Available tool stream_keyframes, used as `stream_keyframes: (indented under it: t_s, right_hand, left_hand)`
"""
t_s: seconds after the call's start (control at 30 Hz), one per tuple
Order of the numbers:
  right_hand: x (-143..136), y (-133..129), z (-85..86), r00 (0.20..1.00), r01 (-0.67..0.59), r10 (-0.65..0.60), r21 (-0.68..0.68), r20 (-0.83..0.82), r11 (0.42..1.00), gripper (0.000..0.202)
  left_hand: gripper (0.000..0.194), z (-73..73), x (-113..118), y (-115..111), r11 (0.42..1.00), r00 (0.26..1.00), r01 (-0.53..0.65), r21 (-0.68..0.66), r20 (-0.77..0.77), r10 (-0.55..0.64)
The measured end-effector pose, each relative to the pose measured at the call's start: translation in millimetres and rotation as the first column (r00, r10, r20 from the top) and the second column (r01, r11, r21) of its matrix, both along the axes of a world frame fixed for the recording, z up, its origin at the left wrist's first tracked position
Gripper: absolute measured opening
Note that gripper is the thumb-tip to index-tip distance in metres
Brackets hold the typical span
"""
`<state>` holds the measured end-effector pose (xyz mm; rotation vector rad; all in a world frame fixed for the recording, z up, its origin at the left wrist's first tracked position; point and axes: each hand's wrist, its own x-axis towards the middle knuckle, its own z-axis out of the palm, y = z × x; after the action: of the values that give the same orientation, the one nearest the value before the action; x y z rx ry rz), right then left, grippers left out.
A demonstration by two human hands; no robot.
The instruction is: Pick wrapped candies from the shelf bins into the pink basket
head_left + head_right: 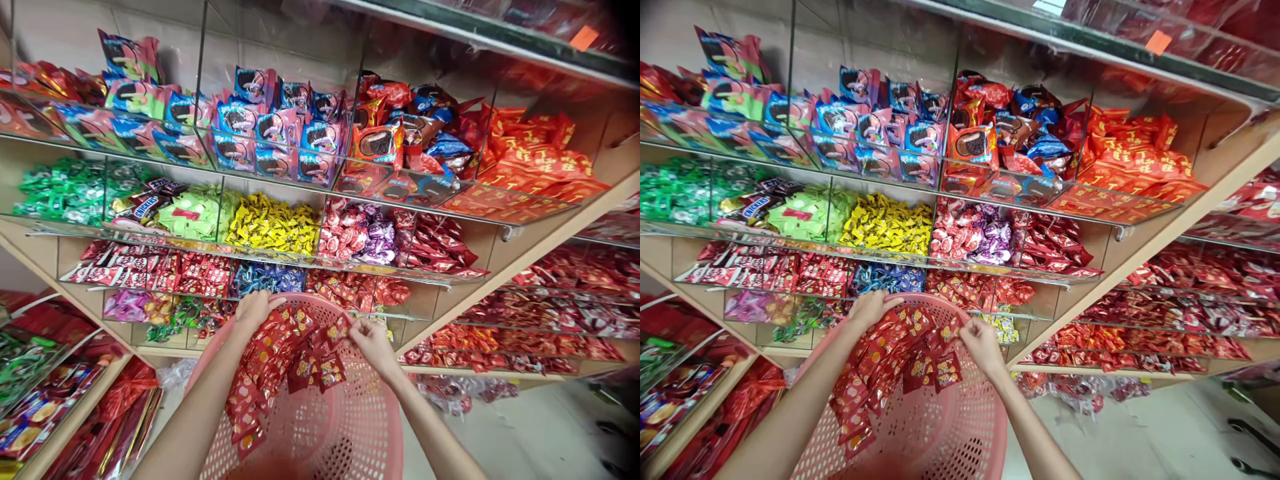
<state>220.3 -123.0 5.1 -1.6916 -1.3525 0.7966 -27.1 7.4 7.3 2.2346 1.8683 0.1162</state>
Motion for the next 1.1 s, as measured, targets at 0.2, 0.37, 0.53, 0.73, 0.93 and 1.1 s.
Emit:
stream_keyframes:
  t_s: [0.2, 0.37, 0.53, 0.73, 0.93, 1.1]
  right_hand:
    - [0, -12, -42.5, 0.992, 0.02, 0.01, -0.24, 0.122, 0.971, 0.012]
    - [-3, -9, -53.9, 0.996, -0.033, 0.011, -0.277, -0.083, 0.96, 0.013]
    - [-10, -11, -53.5, 0.971, -0.042, -0.042, -0.341, -0.235, 0.939, 0.015]
    - [-10, -11, -66.0, 1.0, 0.017, -0.024, -0.374, -0.014, 0.927, 0.02]
    - [-10, -11, -75.7, 0.773, 0.164, 0.062, -0.293, 0.631, 0.942, 0.022]
    - [-15, -10, -62.8, 0.686, 0.181, 0.11, -0.315, 0.719, 0.932, 0.022]
  left_hand:
    - [0.063, -1.8, 0, 0, 1.0, 1.0, 0.005, -0.006, -0.002, -0.005]
    - [0.066, -0.5, -1, 0, 1.0, 1.0, 0.018, 0.006, 0.004, -0.018]
    - [0.065, -1.3, -1, 1, 1.0, 1.0, 0.019, 0.003, 0.004, -0.019]
    - [0.071, -2.4, -1, 1, 0.998, 0.999, 0.045, 0.05, -0.005, -0.045]
    - [0.074, 1.4, -1, -1, 0.996, 0.999, 0.054, 0.072, -0.01, -0.053]
    - [0.074, 0.3, 0, 0, 0.997, 0.999, 0.046, 0.06, -0.011, -0.045]
